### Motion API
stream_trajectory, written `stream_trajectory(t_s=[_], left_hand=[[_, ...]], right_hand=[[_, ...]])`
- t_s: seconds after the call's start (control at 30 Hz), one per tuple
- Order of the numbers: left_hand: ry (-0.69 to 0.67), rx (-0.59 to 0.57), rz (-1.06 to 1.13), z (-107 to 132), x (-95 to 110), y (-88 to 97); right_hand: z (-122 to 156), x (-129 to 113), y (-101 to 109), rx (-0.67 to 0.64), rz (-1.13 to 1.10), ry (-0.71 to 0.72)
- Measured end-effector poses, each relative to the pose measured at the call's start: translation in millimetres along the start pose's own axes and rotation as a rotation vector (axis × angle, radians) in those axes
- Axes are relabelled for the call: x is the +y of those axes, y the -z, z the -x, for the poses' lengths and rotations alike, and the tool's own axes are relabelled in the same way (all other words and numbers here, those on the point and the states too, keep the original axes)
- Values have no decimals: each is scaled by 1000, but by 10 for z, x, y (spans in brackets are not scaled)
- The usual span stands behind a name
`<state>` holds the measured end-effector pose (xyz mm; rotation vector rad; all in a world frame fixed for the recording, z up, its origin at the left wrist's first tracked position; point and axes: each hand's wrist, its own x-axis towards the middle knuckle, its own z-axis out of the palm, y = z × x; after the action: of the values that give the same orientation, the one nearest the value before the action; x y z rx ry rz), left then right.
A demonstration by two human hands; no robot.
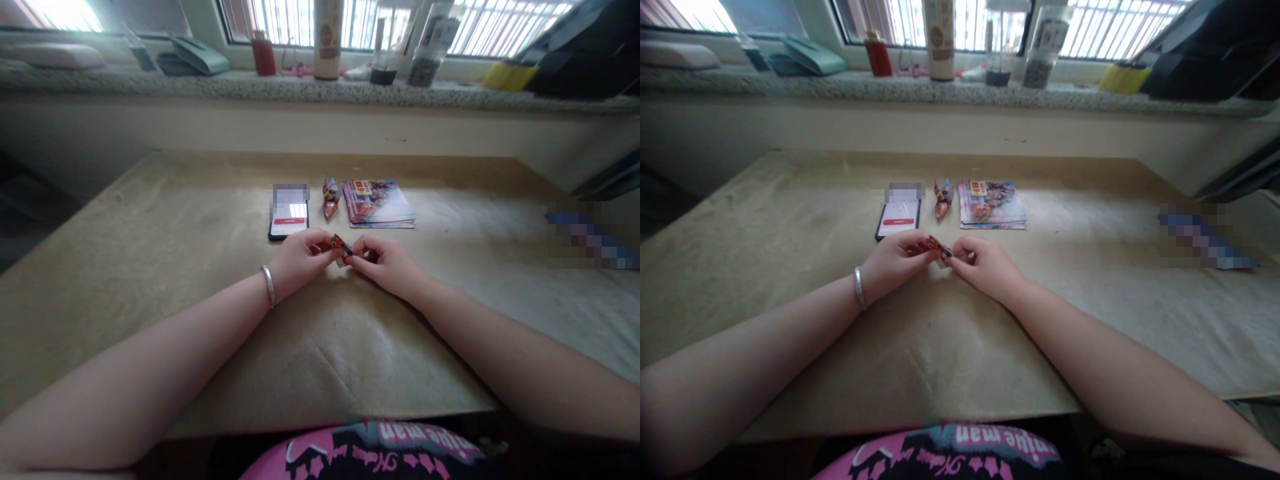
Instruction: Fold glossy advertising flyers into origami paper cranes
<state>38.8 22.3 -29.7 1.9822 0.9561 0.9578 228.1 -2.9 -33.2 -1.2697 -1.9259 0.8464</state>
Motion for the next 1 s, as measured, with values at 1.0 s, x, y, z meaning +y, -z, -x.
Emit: stream_trajectory(t_s=[1.0], left_hand=[[23, -97, 326, 15, -31, 10]], right_hand=[[-40, 52, 17, -127, -215, -11]])
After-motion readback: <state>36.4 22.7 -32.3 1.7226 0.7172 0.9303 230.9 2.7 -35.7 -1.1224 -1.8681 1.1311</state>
